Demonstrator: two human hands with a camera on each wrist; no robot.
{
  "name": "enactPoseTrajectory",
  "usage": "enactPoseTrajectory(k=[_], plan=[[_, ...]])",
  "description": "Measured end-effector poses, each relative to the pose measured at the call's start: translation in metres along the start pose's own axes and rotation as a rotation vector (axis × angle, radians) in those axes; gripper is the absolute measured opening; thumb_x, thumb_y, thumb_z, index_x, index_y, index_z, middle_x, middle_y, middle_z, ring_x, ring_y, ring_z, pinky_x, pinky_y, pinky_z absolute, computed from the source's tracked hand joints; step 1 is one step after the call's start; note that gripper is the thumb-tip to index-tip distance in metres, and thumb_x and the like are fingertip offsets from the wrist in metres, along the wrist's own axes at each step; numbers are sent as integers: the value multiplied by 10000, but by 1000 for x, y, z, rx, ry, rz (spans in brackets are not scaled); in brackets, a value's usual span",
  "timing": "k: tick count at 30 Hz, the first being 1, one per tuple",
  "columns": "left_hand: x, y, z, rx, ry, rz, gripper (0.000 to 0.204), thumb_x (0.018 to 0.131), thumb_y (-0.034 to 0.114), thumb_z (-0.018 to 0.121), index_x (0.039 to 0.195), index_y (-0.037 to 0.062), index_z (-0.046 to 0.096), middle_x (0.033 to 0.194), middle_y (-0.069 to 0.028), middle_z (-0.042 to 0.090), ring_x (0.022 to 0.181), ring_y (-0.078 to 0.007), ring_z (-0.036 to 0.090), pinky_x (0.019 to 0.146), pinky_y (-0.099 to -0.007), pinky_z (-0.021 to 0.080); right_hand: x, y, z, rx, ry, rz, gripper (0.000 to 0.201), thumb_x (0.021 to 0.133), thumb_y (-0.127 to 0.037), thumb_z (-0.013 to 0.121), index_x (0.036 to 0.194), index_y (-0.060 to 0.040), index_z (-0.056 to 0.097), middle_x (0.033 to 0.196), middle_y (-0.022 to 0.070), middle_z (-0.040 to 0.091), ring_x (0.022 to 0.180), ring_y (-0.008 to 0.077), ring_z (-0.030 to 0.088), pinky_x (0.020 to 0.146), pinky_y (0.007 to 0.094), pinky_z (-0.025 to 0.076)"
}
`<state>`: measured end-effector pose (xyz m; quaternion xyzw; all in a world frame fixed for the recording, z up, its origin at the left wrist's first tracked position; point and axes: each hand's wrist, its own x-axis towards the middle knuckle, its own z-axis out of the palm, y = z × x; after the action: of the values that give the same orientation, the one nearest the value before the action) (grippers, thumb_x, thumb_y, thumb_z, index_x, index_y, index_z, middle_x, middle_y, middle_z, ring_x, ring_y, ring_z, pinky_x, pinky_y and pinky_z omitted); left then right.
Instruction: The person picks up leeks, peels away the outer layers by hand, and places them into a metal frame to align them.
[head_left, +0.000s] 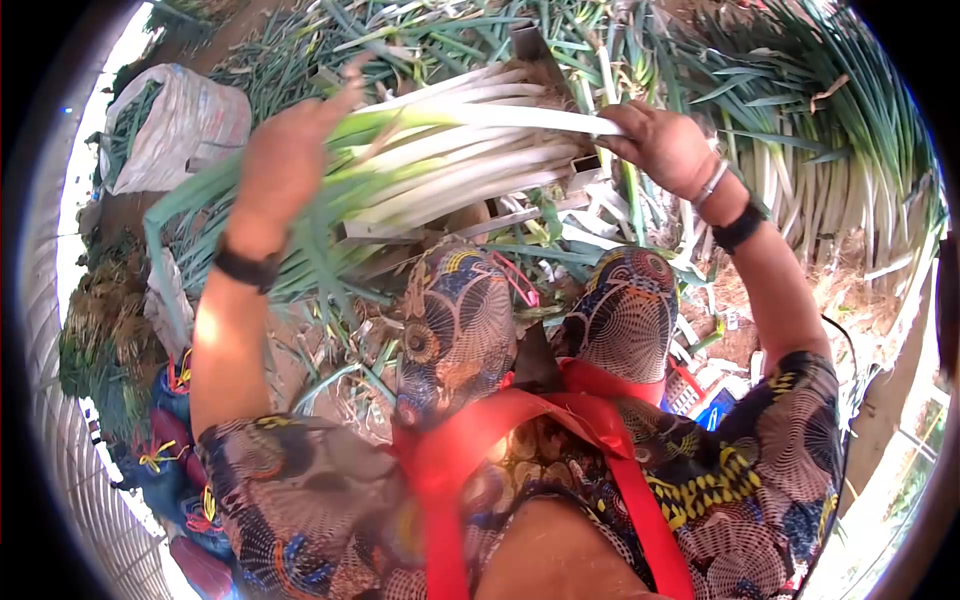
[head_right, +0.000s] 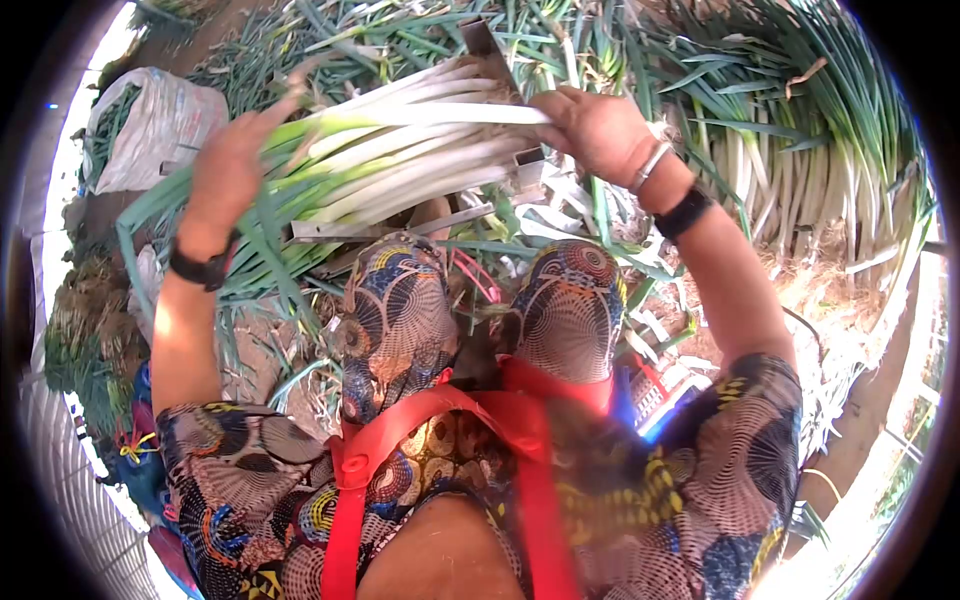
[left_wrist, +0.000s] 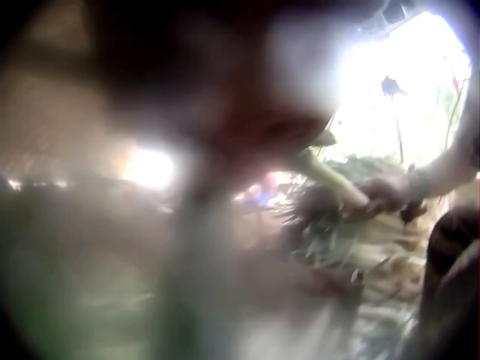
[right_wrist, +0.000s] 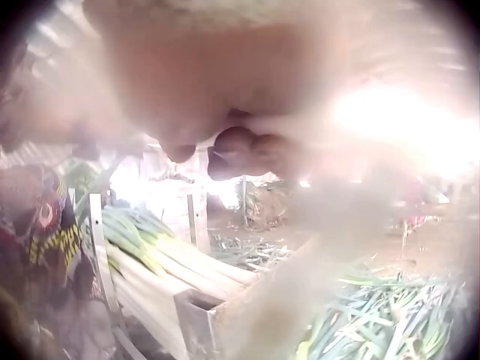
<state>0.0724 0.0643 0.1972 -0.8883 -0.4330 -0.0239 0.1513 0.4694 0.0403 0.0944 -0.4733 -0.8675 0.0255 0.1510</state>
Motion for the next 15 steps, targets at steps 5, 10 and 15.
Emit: enactPoseTrajectory(k=[5,10,15], plan=[[-69,-106,0,83,-28,-153,620,709,-2,621,1287,198,522,898,-94,575,836,-315,575,737,-418,475,63,-44,13,213,227,-176,275,918,-301,547,1148,-151,571,982,96,615,872,303,636,743,396,530],[-94,-136,50,222,-66,-194,682,689,26,668,1318,226,497,989,-74,576,945,-295,549,800,-419,447,146,-48,88,120,-38,-61,213,926,-235,512,1071,-115,612,1027,120,631,957,318,617,821,416,505],[-102,-94,212,-3,-132,-258,510,865,124,507,1337,316,496,1254,-107,512,1193,-290,471,1060,-514,301,162,-51,148,-261,-403,277,245,898,-124,501,1031,-58,695,1120,137,656,1021,311,644,854,425,518]])
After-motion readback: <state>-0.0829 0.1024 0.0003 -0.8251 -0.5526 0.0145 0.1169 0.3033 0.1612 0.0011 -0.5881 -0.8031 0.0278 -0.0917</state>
